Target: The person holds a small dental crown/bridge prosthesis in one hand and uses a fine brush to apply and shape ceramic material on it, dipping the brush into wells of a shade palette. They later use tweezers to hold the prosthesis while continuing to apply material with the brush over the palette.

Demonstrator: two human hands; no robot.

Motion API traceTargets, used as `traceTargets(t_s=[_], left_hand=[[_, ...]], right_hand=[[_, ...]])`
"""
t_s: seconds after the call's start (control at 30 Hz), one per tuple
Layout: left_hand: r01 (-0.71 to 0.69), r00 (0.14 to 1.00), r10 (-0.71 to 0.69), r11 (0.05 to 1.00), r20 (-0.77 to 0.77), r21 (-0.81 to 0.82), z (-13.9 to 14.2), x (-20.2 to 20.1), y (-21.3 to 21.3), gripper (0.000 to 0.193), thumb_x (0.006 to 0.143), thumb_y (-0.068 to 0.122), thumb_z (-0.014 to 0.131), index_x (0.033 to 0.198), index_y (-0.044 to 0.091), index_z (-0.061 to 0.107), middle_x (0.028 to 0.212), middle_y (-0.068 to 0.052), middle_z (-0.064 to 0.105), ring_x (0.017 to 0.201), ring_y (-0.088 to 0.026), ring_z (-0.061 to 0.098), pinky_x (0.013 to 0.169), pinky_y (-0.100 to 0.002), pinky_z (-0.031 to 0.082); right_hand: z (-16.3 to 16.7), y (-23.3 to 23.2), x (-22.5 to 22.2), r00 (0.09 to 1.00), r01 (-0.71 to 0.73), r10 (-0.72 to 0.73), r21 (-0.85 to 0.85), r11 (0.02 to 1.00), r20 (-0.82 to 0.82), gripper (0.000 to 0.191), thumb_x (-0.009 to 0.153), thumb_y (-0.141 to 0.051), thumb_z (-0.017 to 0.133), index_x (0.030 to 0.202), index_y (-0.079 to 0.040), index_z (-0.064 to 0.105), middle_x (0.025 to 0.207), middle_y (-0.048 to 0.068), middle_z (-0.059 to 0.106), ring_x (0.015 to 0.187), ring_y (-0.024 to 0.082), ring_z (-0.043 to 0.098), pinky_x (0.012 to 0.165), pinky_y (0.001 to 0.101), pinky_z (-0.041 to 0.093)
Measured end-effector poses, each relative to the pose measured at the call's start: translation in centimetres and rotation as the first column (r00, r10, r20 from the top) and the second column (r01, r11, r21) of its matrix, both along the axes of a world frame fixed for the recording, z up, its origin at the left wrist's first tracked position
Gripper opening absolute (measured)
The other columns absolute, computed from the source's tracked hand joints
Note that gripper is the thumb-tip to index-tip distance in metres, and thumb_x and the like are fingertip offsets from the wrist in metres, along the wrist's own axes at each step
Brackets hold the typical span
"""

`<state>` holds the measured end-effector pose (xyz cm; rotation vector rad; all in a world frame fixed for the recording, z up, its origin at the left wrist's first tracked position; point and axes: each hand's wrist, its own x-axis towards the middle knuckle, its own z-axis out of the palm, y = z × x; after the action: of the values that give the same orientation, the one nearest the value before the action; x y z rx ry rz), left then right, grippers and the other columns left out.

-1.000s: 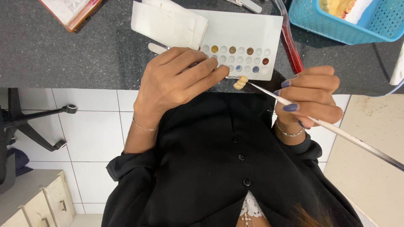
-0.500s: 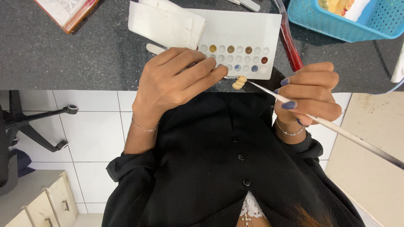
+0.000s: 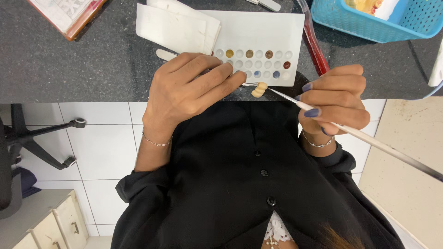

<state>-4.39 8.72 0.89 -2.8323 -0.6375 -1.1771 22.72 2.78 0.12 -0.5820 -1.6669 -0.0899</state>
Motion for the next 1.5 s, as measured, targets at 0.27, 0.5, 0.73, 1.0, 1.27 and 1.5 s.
traceTargets(t_s=[0.27,0.5,0.73,1.0,1.27,1.5], left_hand=[[-0.004,1.0,0.004,1.0,-0.01,0.0,-0.08,0.05,-0.02,0.026,0.096,0.011,0.079,0.119,0.02,0.076,0.111,0.007,0.067,0.099,-0.011,0.067,0.085,-0.026,0.057],[0.006,1.0,-0.006,1.0,-0.016,-0.007,0.03,-0.14,-0.04,0.026,0.096,0.012,0.079,0.12,0.02,0.076,0.111,0.007,0.067,0.099,-0.011,0.067,0.085,-0.027,0.058],[-0.002,1.0,0.002,1.0,-0.011,-0.005,0.06,0.01,-0.05,0.025,0.096,0.012,0.079,0.119,0.02,0.077,0.111,0.007,0.067,0.099,-0.011,0.067,0.084,-0.026,0.057],[-0.009,1.0,0.009,1.0,-0.002,-0.01,0.08,0.02,-0.12,0.024,0.096,0.011,0.08,0.117,0.021,0.076,0.108,0.008,0.067,0.098,-0.011,0.068,0.083,-0.026,0.057],[-0.004,1.0,0.004,1.0,-0.006,-0.006,0.19,-0.04,-0.07,0.025,0.094,0.01,0.08,0.117,0.02,0.076,0.108,0.008,0.067,0.098,-0.011,0.068,0.083,-0.027,0.058],[0.0,1.0,0.0,1.0,-0.015,-0.016,0.46,-0.11,-0.11,0.027,0.092,0.009,0.08,0.117,0.02,0.077,0.107,0.008,0.066,0.098,-0.012,0.068,0.083,-0.027,0.058]], right_hand=[[0.2,-0.1,-0.01,0.999,0.04,-0.04,-0.005,0.999,0.012,0.043,0.109,-0.038,0.047,0.073,-0.014,0.052,0.057,0.002,0.061,0.062,0.018,0.055,0.063,0.0312,0.041],[0.28,-0.17,0.0,0.999,0.031,-0.03,-0.029,0.999,0.03,0.051,0.109,-0.037,0.049,0.064,-0.013,0.052,0.059,0.003,0.063,0.065,0.019,0.057,0.064,0.0323,0.04],[0.12,-0.07,0.24,1.0,0.006,-0.006,0.009,1.0,0.001,0.044,0.108,-0.037,0.05,0.071,-0.013,0.049,0.059,0.002,0.061,0.064,0.018,0.057,0.064,0.0313,0.041],[-0.04,0.14,0.06,0.999,-0.033,0.034,0.042,0.999,-0.027,0.039,0.11,-0.04,0.049,0.081,-0.013,0.05,0.061,0.002,0.063,0.066,0.018,0.057,0.065,0.0307,0.042],[0.36,-0.1,-0.14,0.999,-0.029,0.028,-0.03,0.999,-0.022,0.044,0.108,-0.039,0.05,0.072,-0.013,0.053,0.062,0.002,0.063,0.067,0.019,0.058,0.066,0.0316,0.042],[0.58,-0.21,-0.1,0.998,-0.058,0.057,-0.039,0.998,-0.037,0.042,0.109,-0.038,0.052,0.075,-0.013,0.05,0.064,0.002,0.064,0.069,0.019,0.06,0.067,0.0313,0.043]])
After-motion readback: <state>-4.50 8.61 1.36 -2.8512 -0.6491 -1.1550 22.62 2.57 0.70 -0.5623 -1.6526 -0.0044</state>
